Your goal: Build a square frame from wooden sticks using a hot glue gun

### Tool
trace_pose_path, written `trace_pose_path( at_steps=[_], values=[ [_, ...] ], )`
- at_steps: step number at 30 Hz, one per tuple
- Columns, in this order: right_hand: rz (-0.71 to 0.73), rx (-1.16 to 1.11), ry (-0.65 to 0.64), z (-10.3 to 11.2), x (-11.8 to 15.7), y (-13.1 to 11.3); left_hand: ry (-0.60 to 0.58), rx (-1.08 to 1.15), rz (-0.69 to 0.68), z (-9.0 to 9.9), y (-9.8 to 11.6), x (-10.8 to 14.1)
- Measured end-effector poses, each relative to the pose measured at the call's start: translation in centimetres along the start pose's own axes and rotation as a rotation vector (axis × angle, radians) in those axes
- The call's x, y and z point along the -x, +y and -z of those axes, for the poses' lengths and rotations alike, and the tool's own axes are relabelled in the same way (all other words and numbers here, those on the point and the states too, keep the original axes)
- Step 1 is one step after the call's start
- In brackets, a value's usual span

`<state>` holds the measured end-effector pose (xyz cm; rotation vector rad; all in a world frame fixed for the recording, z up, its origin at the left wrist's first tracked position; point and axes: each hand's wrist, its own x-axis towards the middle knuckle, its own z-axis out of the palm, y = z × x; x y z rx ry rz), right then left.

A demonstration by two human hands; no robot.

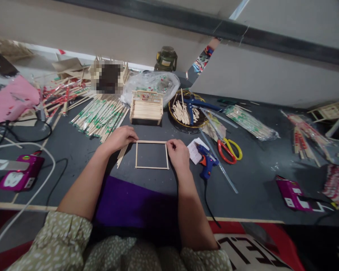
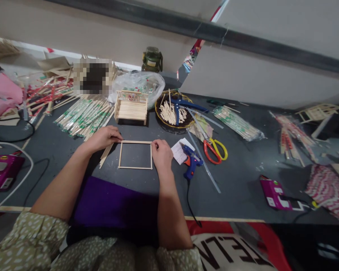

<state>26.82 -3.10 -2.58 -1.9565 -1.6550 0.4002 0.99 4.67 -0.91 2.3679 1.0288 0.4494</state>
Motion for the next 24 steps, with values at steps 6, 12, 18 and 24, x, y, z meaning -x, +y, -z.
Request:
trace_pose_path(
  at_steps=[6, 12, 18, 24],
  values=[
    [-0.023, 0.004, -0.008, 0.10, -0.01, -0.11, -0.001, 0.007, 0.019, 0.08, 0.21, -0.02],
    [-0.016, 0.001, 0.002, 0.12, -0.02, -0.15, 0.001, 0.001, 0.012, 0.07, 0.19, 0.03],
    [0.003, -0.011, 0.005, 0.13, -0.02, -0.10, -0.002, 0.008, 0.022, 0.18, 0.36, 0.05],
    [0.019, -0.036, -0.005, 0.12, -0.14, 0.29, -0.011, 0.005, 0.012, 0.16, 0.21, 0.02]
  ],
)
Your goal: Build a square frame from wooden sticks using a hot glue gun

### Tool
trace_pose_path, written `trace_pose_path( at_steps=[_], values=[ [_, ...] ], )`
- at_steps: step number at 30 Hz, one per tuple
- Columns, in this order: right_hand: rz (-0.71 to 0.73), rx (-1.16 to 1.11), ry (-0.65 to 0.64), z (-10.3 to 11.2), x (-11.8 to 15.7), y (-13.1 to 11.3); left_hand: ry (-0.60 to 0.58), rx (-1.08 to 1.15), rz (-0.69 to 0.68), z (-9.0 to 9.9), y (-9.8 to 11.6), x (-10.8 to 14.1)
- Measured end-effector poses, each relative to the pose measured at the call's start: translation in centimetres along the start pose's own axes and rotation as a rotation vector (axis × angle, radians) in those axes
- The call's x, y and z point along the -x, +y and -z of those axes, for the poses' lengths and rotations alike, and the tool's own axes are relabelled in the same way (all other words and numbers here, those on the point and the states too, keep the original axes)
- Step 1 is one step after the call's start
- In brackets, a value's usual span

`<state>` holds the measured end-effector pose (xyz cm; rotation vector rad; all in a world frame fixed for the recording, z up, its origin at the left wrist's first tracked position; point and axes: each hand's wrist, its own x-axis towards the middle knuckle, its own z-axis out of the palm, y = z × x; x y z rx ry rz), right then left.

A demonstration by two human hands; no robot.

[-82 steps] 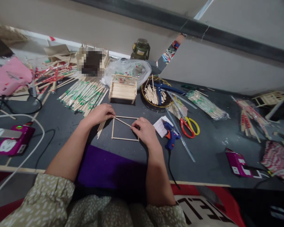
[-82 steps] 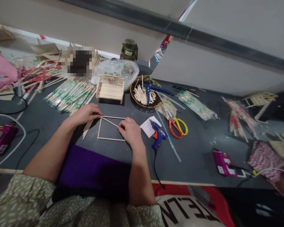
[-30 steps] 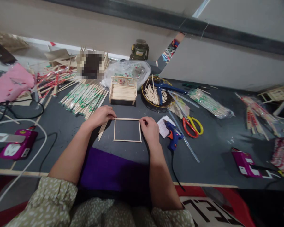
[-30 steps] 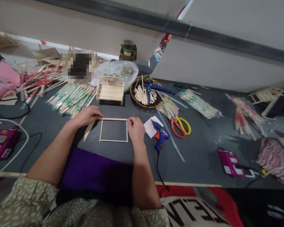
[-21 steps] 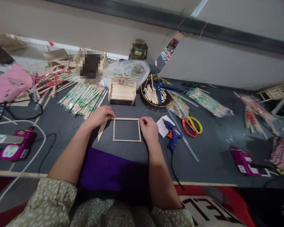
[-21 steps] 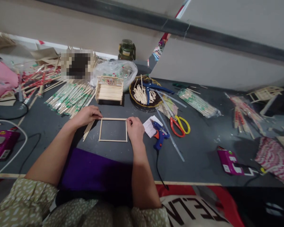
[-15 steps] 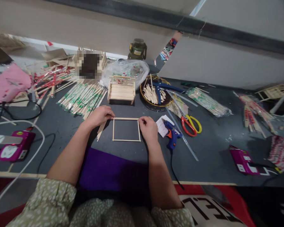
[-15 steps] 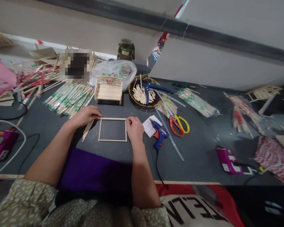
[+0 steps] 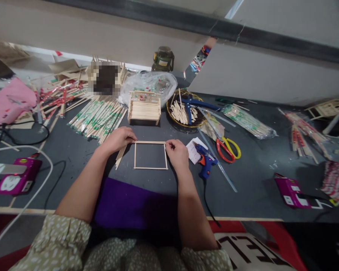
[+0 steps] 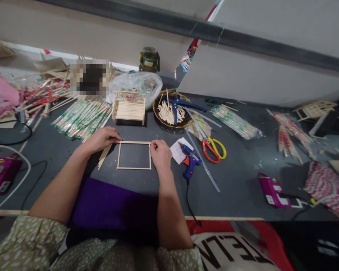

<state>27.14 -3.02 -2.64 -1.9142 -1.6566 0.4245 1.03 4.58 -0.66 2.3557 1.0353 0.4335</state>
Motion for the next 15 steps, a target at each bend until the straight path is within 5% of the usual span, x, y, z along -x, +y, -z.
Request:
trace_pose_path(
  at_steps=[15],
  values=[
    [-0.040, -0.032, -0.009, 0.03, 0.00, -0.07, 0.016, 0.018, 0.003, -0.04, 0.00, 0.07]
  ],
)
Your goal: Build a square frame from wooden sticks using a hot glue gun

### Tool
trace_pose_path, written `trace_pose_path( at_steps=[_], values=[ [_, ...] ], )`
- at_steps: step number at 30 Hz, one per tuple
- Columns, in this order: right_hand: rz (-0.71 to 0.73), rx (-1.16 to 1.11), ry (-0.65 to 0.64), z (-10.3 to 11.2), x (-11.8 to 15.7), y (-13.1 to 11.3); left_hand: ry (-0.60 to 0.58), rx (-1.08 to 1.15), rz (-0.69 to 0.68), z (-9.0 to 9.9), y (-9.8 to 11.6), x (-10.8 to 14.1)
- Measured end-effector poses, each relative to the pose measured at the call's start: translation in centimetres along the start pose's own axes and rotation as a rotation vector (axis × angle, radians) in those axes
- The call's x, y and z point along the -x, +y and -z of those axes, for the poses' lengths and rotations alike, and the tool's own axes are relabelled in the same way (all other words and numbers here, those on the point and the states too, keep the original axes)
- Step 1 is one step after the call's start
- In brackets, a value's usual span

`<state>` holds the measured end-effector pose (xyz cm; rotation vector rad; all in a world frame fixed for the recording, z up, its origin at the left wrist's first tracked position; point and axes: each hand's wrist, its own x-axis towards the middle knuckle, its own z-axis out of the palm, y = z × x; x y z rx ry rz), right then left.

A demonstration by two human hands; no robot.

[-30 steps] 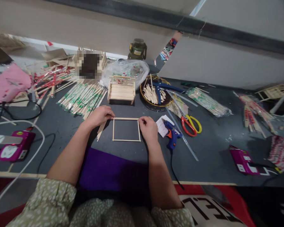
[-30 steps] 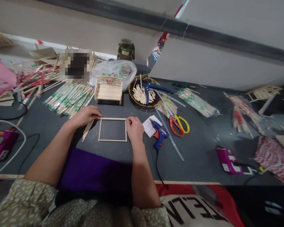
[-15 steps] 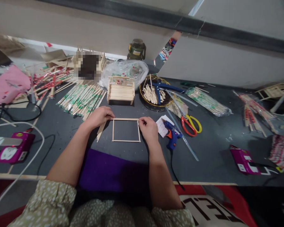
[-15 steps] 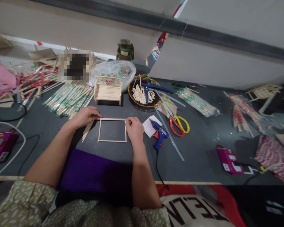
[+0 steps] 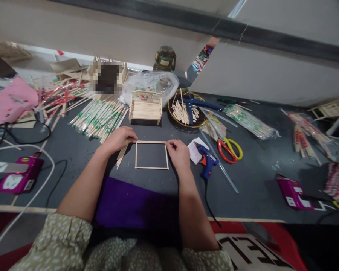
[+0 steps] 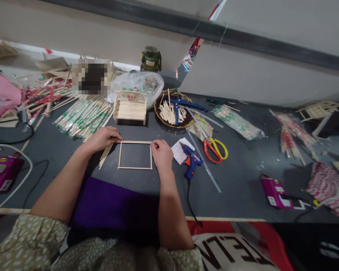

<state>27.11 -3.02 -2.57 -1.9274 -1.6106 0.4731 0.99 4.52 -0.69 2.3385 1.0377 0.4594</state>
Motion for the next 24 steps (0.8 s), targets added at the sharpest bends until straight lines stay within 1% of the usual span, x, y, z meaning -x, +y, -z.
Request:
trace_pose_path(
  at_steps=[5, 24],
  values=[
    [0.001, 0.026, 0.022, -0.17, 0.00, -0.02, 0.001, 0.007, -0.004, -0.07, -0.11, 0.00],
    [-0.020, 0.042, 0.019, -0.14, 0.15, -0.41, 0.000, 0.014, 0.011, -0.01, 0.03, -0.03]
  ],
)
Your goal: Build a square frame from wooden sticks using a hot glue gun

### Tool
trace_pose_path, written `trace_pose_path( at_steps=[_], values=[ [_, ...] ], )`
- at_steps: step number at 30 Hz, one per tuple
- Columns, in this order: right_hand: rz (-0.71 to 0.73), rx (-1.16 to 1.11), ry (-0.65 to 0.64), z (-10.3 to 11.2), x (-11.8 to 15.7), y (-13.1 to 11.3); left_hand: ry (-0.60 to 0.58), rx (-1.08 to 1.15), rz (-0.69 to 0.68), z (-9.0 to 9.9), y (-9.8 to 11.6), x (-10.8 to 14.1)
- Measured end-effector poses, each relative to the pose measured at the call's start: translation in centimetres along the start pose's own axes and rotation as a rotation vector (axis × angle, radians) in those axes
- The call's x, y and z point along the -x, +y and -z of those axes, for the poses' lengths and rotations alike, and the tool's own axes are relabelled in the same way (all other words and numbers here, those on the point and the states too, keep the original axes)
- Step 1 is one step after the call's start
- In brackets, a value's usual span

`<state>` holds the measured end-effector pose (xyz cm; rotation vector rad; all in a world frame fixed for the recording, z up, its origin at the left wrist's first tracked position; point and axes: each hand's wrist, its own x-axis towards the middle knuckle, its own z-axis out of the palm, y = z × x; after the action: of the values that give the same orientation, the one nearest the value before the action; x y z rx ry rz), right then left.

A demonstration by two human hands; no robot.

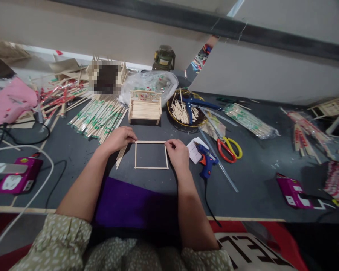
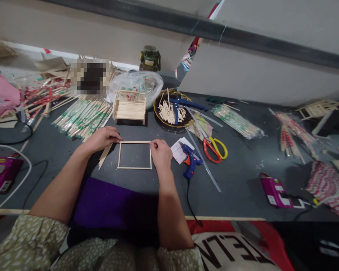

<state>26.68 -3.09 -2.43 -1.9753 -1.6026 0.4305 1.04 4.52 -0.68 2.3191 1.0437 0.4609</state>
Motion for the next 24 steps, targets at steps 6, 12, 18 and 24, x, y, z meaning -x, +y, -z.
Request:
trace_pose_path(
  at_steps=[6, 12, 18, 24],
  values=[
    [-0.004, -0.011, 0.004, -0.09, -0.04, 0.03, 0.002, -0.001, 0.007, -0.03, -0.01, -0.03],
    [0.005, -0.008, 0.009, -0.20, -0.16, 0.10, 0.008, -0.011, 0.002, 0.03, 0.12, 0.04],
    [-0.013, 0.000, 0.006, -0.11, -0.09, -0.02, 0.012, -0.011, 0.004, -0.04, 0.12, -0.01],
    [-0.017, 0.000, 0.009, -0.11, -0.08, 0.04, 0.011, -0.012, -0.010, -0.10, -0.02, -0.05]
  ],
)
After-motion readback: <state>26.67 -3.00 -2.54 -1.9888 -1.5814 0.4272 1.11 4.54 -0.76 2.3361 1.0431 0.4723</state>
